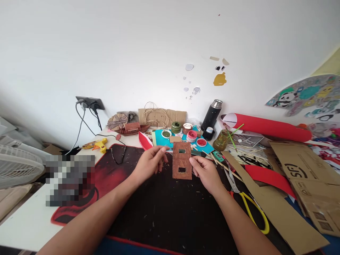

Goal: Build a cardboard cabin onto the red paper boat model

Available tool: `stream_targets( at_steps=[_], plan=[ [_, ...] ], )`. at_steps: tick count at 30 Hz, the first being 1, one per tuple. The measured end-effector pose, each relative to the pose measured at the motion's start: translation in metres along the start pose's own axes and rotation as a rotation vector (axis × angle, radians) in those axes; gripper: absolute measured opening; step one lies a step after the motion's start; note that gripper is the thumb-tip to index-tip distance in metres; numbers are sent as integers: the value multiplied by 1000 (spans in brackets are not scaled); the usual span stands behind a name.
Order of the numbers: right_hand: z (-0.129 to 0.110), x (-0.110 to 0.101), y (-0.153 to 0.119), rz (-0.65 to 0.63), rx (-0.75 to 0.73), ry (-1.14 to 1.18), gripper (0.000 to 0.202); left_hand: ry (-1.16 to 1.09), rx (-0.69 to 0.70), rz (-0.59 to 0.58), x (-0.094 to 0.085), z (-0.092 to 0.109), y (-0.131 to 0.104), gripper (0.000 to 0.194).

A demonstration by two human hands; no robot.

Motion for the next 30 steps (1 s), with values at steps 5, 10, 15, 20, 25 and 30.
stream_targets(
  at_steps=[5,10,15,20,25,30],
  plan=[
    [0,2,0,-2,-10,10,50,421,283,269,-58,53,3,41],
    [-1,6,-3,-37,-14,-10,50,1015,407,269,-83,57,11,32],
    [-3,7,-4,-46,-9,-28,49,1290,407,63,-78,29,17,38],
    [-6,5,-4,-24,-18,-42,51,1400,428,-35,-67,17,17,35],
    [-4,2,-3,-1,-19,-28,51,1405,454,-48,-62,16,17,30],
    [-3,-2,-3,26,-13,1,51,1410,498,-84,-51,22,15,26]
  ],
)
Point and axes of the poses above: each hand's wrist, its own y-axis towards the middle knuckle, its own x-axis out of the palm, z = x × y, the point moved 8 cm from there along y, towards the middle knuckle, and after that the axes turned 12 degrees about -y, right-handed, at the moved point
